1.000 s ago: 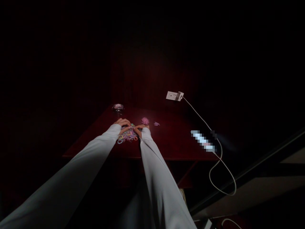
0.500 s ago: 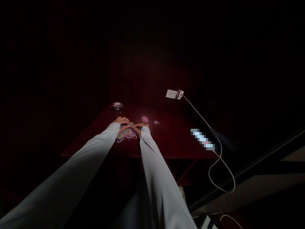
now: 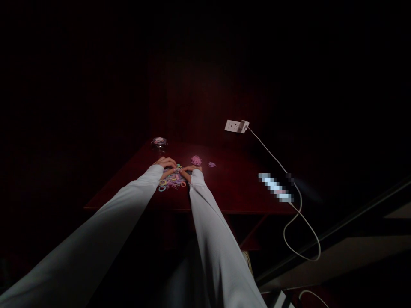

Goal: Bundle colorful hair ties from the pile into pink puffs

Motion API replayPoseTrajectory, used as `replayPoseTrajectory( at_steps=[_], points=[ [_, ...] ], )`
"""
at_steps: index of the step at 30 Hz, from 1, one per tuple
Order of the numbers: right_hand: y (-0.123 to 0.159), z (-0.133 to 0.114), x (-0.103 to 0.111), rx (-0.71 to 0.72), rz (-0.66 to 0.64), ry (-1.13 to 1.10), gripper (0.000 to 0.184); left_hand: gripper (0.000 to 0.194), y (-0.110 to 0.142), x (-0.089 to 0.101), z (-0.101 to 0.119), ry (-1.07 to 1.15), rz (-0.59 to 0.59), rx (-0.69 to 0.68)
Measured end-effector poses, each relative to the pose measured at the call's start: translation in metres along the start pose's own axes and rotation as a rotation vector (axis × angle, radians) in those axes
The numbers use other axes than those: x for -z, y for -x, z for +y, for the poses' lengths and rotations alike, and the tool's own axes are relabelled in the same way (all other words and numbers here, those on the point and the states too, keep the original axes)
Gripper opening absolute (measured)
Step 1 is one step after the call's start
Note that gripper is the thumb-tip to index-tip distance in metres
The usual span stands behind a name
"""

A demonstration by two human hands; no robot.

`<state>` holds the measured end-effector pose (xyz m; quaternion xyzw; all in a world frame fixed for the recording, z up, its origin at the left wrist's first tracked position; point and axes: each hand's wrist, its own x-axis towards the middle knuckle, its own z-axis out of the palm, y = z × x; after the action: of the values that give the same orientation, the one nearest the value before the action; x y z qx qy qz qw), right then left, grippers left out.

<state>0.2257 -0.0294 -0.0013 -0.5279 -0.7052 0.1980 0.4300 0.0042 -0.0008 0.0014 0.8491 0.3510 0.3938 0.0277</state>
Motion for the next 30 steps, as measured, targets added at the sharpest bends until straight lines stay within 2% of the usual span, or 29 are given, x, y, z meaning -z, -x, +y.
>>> replayPoseTrajectory(
  at_steps=[7, 11, 18, 25, 30],
  points=[
    [-0.007, 0.005, -0.006, -0.037, 0.001, 0.008, 0.024, 0.028, 0.000, 0.001, 0.004, -0.016, 0.008, -0.004],
    [-0.007, 0.006, -0.004, -0.024, -0.032, 0.004, 0.025, 0.028, 0.000, 0.002, 0.004, -0.006, 0.000, 0.014],
    [-0.006, 0.005, -0.004, 0.001, -0.015, 0.011, 0.028, 0.025, 0.000, 0.002, 0.001, 0.007, 0.002, 0.000],
    [-0.004, -0.003, -0.005, -0.055, 0.020, -0.014, 0.023, 0.031, -0.001, 0.000, 0.002, -0.020, -0.009, 0.006],
    [-0.003, -0.008, 0.001, -0.058, -0.012, 0.013, 0.016, 0.031, 0.000, 0.000, -0.001, -0.025, 0.002, -0.036]
  ],
)
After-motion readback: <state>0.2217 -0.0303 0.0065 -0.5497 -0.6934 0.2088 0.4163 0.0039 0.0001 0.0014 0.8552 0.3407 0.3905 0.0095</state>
